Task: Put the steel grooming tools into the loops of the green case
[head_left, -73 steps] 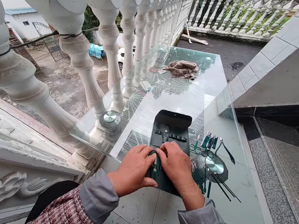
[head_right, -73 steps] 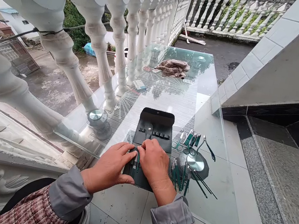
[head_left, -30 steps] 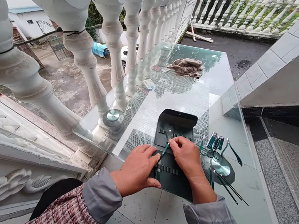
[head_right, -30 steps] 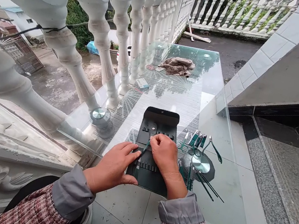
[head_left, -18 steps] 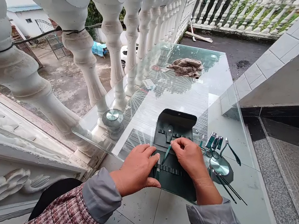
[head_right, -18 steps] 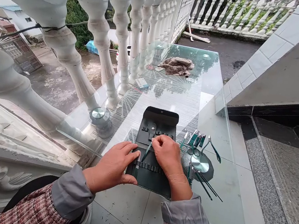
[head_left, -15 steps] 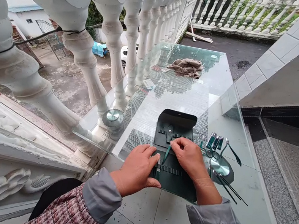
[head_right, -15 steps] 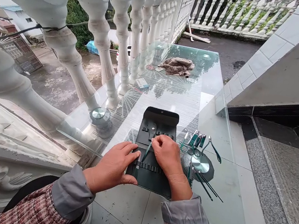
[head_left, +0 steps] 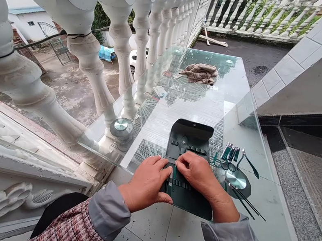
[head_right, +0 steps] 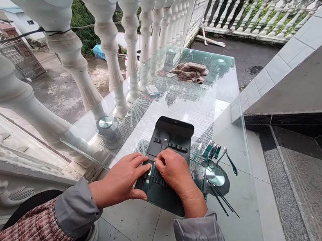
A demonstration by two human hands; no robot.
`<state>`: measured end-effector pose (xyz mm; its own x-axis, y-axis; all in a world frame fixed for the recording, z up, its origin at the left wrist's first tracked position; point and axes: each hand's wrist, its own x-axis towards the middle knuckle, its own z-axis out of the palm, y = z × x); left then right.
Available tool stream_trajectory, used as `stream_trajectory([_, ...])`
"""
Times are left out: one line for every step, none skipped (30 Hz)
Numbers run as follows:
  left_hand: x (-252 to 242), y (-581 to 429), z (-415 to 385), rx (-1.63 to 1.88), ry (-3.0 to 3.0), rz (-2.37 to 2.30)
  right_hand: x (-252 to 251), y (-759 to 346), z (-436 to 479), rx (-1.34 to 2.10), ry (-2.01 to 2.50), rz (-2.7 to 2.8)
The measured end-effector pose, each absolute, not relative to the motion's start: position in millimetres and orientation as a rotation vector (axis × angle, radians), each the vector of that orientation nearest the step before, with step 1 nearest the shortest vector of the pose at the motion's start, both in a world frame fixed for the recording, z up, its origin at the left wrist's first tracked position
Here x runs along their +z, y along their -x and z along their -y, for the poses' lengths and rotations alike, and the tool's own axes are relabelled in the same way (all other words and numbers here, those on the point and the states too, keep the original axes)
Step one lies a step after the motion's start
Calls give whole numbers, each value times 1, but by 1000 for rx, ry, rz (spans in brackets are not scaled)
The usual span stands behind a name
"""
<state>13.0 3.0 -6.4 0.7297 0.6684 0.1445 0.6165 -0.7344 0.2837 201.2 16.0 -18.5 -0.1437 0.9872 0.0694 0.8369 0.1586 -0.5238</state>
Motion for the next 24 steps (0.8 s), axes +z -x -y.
stream_trajectory([-6, -13, -3, 351, -2715, -1019, -18, -203, -15, 526, 1724, 2032])
stream_trajectory([-6, -13, -3, 349, -2714, -1016, -17, -204, -15, 523, 1717, 2005])
stream_trajectory([-6, -13, -3, 348, -2711, -1016, -17, -205, -14, 509, 1710, 1979])
stream_trajectory([-7, -13, -3, 346, -2708, -1017, -16, -205, -14, 493, 1700, 1966])
stream_trajectory([-7, -13, -3, 344, -2707, -1018, -16, -205, -13, 482, 1690, 1970])
stream_trajectory([-7, -13, -2, 343, -2708, -1019, -16, -205, -12, 483, 1681, 1990])
stream_trajectory([-8, -13, -2, 344, -2710, -1020, -16, -204, -11, 491, 1676, 2016])
stream_trajectory([-8, -13, -2, 343, -2712, -1022, -15, -204, -10, 501, 1677, 2041])
stream_trajectory([-8, -13, -2, 342, -2714, -1023, -15, -203, -10, 509, 1683, 2060])
stream_trajectory([-8, -13, -2, 339, -2717, -1022, -14, -202, -9, 513, 1693, 2072])
stream_trajectory([-9, -13, -2, 338, -2719, -1022, -13, -201, -8, 517, 1700, 2082])
stream_trajectory([-9, -13, -2, 339, -2722, -1020, -12, -201, -7, 521, 1699, 2092])
stream_trajectory([-8, -13, -2, 341, -2724, -1018, -10, -201, -6, 525, 1693, 2103])
stream_trajectory([-8, -13, -2, 343, -2725, -1017, -9, -200, -4, 526, 1685, 2114])
stream_trajectory([-8, -13, -3, 345, -2725, -1015, -8, -200, -3, 523, 1679, 2123])
stream_trajectory([-8, -13, -3, 345, -2724, -1016, -6, -200, -1, 515, 1676, 2129])
stream_trajectory([-8, -13, -3, 344, -2722, -1017, -5, -200, 0, 503, 1676, 2134])
stream_trajectory([-8, -13, -3, 342, -2722, -1018, -5, -200, 1, 489, 1679, 2139])
stream_trajectory([-8, -13, -3, 341, -2724, -1019, -4, -200, 3, 476, 1681, 2147])
stream_trajectory([-9, -13, -2, 341, -2727, -1019, -3, -199, 4, 462, 1682, 2157])
stream_trajectory([-9, -13, -2, 343, -2731, -1018, -3, -199, 5, 448, 1682, 2167])
stream_trajectory([-9, -13, -2, 346, -2735, -1017, -3, -199, 6, 434, 1684, 2176])
stream_trajectory([-9, -13, -2, 348, -2737, -1015, -2, -198, 8, 422, 1687, 2184])
stream_trajectory([-10, -13, -2, 349, -2738, -1013, -2, -198, 9, 412, 1692, 2190])
